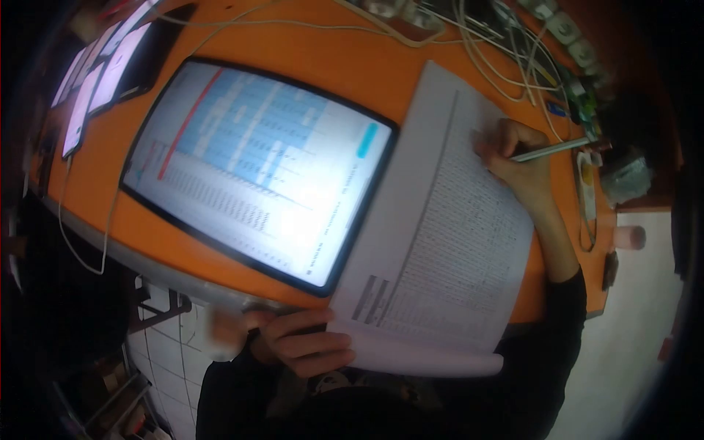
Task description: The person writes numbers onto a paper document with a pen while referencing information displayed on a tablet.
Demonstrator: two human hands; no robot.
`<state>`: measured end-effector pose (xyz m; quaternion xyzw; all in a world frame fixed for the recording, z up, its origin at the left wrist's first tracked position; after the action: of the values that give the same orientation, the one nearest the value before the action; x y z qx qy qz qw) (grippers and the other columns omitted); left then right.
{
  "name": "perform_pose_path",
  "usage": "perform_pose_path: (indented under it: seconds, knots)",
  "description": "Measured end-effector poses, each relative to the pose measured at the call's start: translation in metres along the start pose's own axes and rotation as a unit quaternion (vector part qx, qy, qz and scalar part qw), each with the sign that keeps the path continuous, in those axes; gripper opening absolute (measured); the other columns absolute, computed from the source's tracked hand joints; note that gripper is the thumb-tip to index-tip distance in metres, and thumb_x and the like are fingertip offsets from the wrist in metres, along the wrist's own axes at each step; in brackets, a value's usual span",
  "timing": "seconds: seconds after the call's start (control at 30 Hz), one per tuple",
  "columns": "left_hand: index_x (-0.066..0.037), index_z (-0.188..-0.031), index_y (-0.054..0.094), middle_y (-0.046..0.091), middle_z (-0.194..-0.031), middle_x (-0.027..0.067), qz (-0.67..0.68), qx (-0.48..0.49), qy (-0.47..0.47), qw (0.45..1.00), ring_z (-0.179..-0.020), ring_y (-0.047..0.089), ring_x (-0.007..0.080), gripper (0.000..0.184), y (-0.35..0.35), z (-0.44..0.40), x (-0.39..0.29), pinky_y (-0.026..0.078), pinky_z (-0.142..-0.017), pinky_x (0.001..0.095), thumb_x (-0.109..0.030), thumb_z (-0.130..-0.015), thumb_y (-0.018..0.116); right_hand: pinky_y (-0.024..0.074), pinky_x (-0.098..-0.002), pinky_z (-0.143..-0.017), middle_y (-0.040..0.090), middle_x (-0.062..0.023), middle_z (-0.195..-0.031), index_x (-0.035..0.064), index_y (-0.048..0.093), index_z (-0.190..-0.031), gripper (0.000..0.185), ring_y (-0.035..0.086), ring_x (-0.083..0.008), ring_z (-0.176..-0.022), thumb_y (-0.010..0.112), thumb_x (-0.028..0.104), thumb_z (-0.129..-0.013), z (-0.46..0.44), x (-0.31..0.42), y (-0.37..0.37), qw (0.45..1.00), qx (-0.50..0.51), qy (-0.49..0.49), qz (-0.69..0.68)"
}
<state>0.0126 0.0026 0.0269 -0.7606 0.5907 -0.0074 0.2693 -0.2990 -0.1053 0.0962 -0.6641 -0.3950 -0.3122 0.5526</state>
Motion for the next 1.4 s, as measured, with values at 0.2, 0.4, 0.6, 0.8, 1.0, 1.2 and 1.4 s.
perform_pose_path:
  seconds: [0.2,0.4,0.6,0.8,1.0,1.2,1.4]
  knots:
    - [-0.030,-0.092,0.047,0.053,-0.091,-0.0134,0.004,-0.073,-0.019,0.997,-0.091,0.054,0.0068,0.035,0.009,0.000,-0.003,0.012,-0.101,0.0381,-0.046,-0.068,0.066,0.0300,-0.0166,-0.044,0.040,0.0040,-0.053,0.0096,0.033,-0.053,0.036,0.037,-0.0018,-0.048,0.062,-0.007,-0.064,0.000,-0.001,0.001,1.000,-0.007,-0.003,0.010]
    - [-0.030,-0.093,0.047,0.053,-0.093,-0.0130,0.007,-0.068,-0.017,0.998,-0.094,0.053,0.0063,0.035,0.009,0.002,-0.003,0.013,-0.099,0.0380,-0.045,-0.068,0.066,0.0298,-0.0161,-0.042,0.039,0.0042,-0.052,0.0094,0.033,-0.053,0.034,0.037,-0.0011,-0.046,0.060,-0.008,-0.065,-0.001,0.002,0.002,0.999,-0.013,0.016,0.025]
    - [-0.030,-0.093,0.048,0.053,-0.094,-0.0126,0.004,-0.046,-0.015,0.999,-0.093,0.053,0.0065,0.034,0.005,-0.001,-0.003,0.013,-0.098,0.0374,-0.044,-0.068,0.066,0.0300,-0.0155,-0.037,0.041,0.0033,-0.053,0.0099,0.036,-0.058,0.032,0.040,-0.0007,-0.044,0.062,-0.006,-0.069,-0.001,0.000,0.001,0.997,-0.015,0.045,-0.063]
    - [-0.030,-0.093,0.048,0.053,-0.093,-0.0125,-0.017,-0.101,0.002,0.995,-0.091,0.053,0.0059,0.030,0.012,0.001,-0.001,0.012,-0.096,0.0380,-0.044,-0.071,0.063,0.0290,-0.0152,-0.036,0.046,0.0019,-0.061,0.0088,0.041,-0.068,0.026,0.040,-0.0010,-0.042,0.062,-0.005,-0.072,-0.011,0.013,0.015,0.997,-0.011,0.009,-0.081]
    - [-0.030,-0.091,0.049,0.054,-0.092,-0.0132,-0.007,-0.075,-0.015,0.997,-0.090,0.054,0.0052,0.025,0.008,0.000,-0.002,0.013,-0.096,0.0369,-0.043,-0.074,0.060,0.0293,-0.0150,-0.037,0.046,0.0026,-0.061,0.0089,0.041,-0.067,0.026,0.040,-0.0007,-0.043,0.063,-0.005,-0.072,-0.009,0.005,0.012,0.996,-0.008,0.010,-0.085]
    - [-0.031,-0.091,0.050,0.053,-0.092,-0.0139,-0.005,-0.073,-0.009,0.997,-0.091,0.053,0.0047,0.025,0.008,-0.001,-0.002,0.013,-0.097,0.0349,-0.045,-0.072,0.062,0.0321,-0.0151,-0.037,0.046,0.0025,-0.058,0.0096,0.040,-0.063,0.030,0.042,-0.0011,-0.043,0.065,-0.006,-0.070,-0.010,0.002,0.013,0.996,0.003,-0.042,-0.077]
    - [-0.033,-0.090,0.048,0.051,-0.090,-0.0151,0.028,-0.006,-0.041,0.999,-0.092,0.052,0.0040,0.028,0.002,0.003,-0.004,0.009,-0.102,0.0365,-0.046,-0.071,0.063,0.0315,-0.0157,-0.035,0.045,0.0025,-0.053,0.0102,0.035,-0.055,0.037,0.043,-0.0015,-0.041,0.065,-0.007,-0.069,-0.005,0.002,0.006,0.997,0.002,-0.007,-0.072]
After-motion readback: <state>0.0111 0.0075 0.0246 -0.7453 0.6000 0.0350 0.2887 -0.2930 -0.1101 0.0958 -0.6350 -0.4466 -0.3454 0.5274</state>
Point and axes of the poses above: each hand's wrist, its own z-axis away from the middle knuckle, its own y-axis out of the palm, x = y × z, the point moved 2 cm from there along -z, towards the middle knuckle
